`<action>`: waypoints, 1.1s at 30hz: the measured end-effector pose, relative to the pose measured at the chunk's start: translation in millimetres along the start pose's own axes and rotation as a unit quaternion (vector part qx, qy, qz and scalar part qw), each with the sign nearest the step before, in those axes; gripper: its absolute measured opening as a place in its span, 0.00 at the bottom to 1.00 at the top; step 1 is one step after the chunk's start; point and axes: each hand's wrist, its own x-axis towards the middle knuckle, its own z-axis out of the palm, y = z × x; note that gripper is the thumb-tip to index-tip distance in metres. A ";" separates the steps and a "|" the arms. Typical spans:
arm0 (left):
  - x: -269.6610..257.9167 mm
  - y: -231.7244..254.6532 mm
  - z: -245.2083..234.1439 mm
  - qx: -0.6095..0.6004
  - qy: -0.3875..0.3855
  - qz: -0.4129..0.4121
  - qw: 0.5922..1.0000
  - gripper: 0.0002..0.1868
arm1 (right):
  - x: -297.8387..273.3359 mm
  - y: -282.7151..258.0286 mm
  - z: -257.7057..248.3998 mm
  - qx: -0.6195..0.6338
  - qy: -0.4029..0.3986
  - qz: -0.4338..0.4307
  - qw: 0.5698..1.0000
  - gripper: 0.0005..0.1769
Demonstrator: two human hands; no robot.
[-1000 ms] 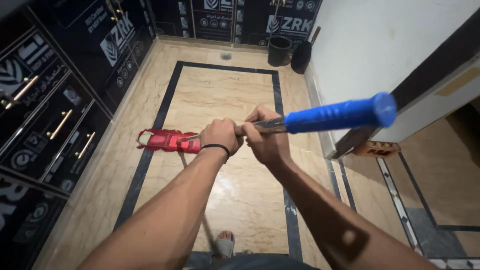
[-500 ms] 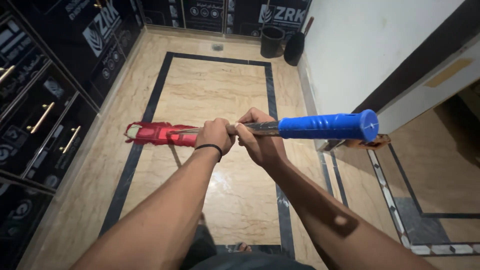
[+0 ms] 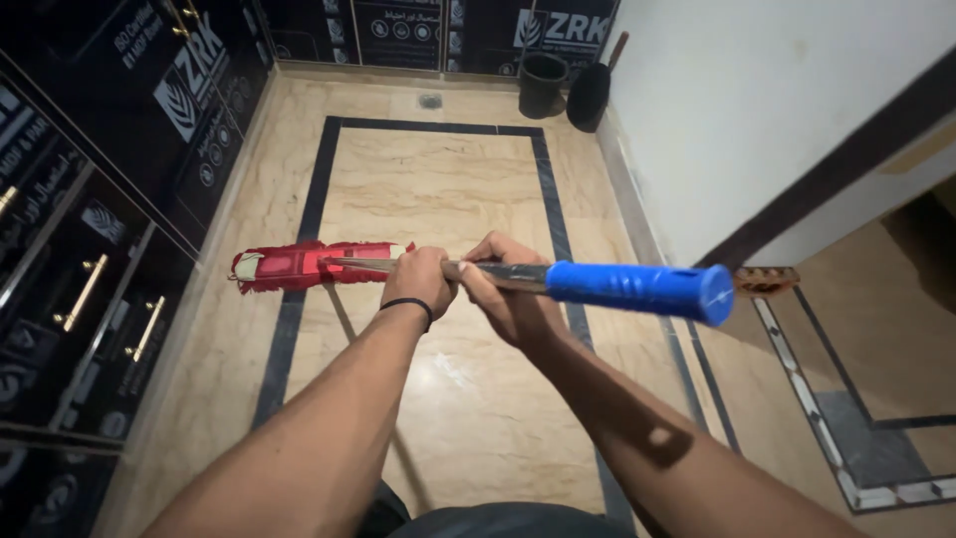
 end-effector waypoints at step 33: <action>122.1 -201.0 -160.4 0.044 -0.003 0.040 0.998 0.08 | 148.8 -9.5 240.8 -0.132 0.031 0.006 0.991 0.11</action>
